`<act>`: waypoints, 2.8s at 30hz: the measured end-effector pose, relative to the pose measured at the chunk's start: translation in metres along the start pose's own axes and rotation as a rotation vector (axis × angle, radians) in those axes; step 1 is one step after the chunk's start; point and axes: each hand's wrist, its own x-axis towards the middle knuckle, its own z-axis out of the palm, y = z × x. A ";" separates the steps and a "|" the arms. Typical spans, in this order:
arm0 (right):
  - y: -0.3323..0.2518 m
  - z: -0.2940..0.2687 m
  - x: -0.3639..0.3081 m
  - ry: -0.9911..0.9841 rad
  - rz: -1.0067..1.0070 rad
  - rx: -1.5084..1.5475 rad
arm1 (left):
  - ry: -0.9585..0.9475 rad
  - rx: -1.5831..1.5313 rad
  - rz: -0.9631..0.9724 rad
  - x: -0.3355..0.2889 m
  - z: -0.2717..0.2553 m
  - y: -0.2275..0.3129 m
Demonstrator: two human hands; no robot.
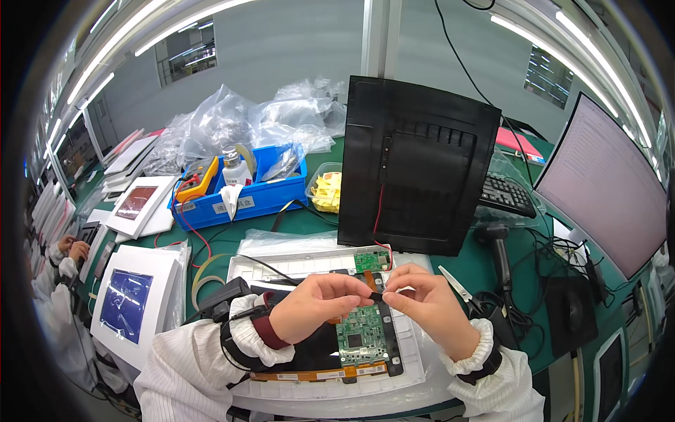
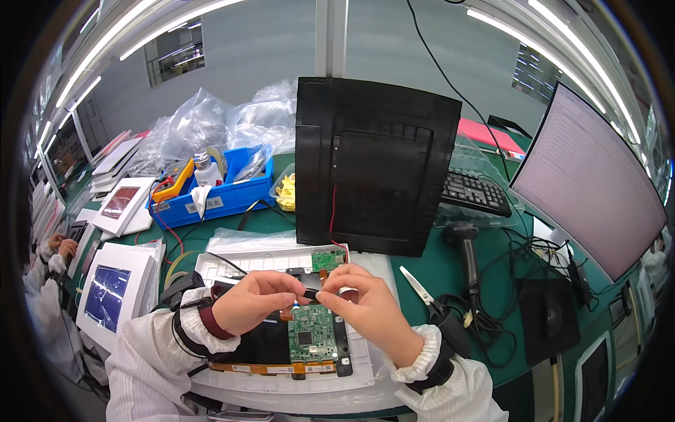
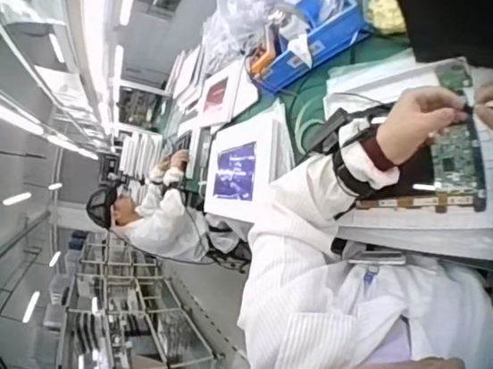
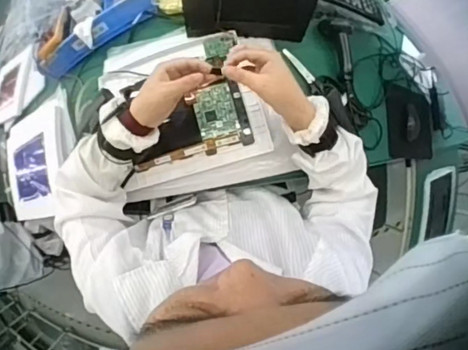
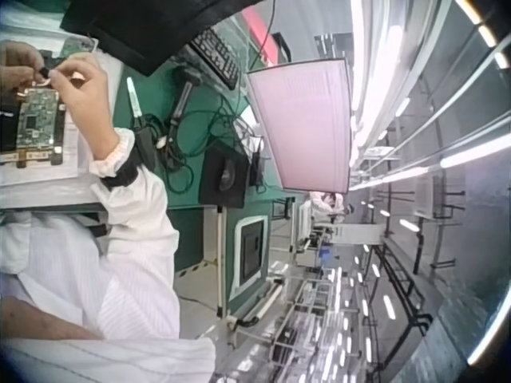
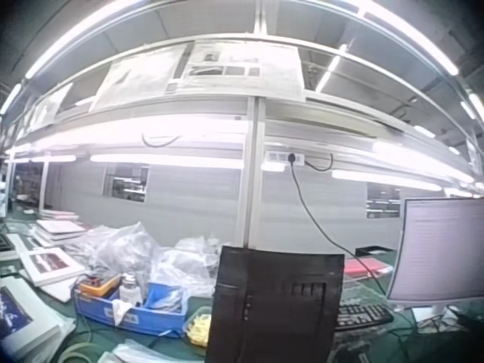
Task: Connecting ribbon cables and electronic components to a screen module assembly.
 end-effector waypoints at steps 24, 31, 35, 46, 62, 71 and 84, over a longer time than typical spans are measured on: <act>0.049 -0.008 0.064 0.043 0.021 -0.054 | 0.108 -0.050 0.129 0.041 -0.040 -0.026; 0.060 -0.010 0.068 0.143 -0.091 -0.201 | 0.215 0.100 0.122 0.046 -0.038 -0.026; 0.070 -0.016 0.077 0.192 -0.071 -0.395 | 0.441 0.809 0.469 0.054 -0.052 -0.037; 0.084 -0.004 0.076 0.151 -0.150 -0.764 | 0.157 1.152 0.619 0.059 -0.057 -0.055; 0.091 -0.002 0.073 0.189 -0.135 -0.797 | 0.112 1.247 0.611 0.058 -0.052 -0.055; 0.092 -0.002 0.073 0.209 -0.123 -0.807 | 0.164 1.223 0.733 0.062 -0.050 -0.060; 0.091 0.002 0.072 0.228 -0.177 -0.880 | 0.124 1.367 0.745 0.063 -0.048 -0.061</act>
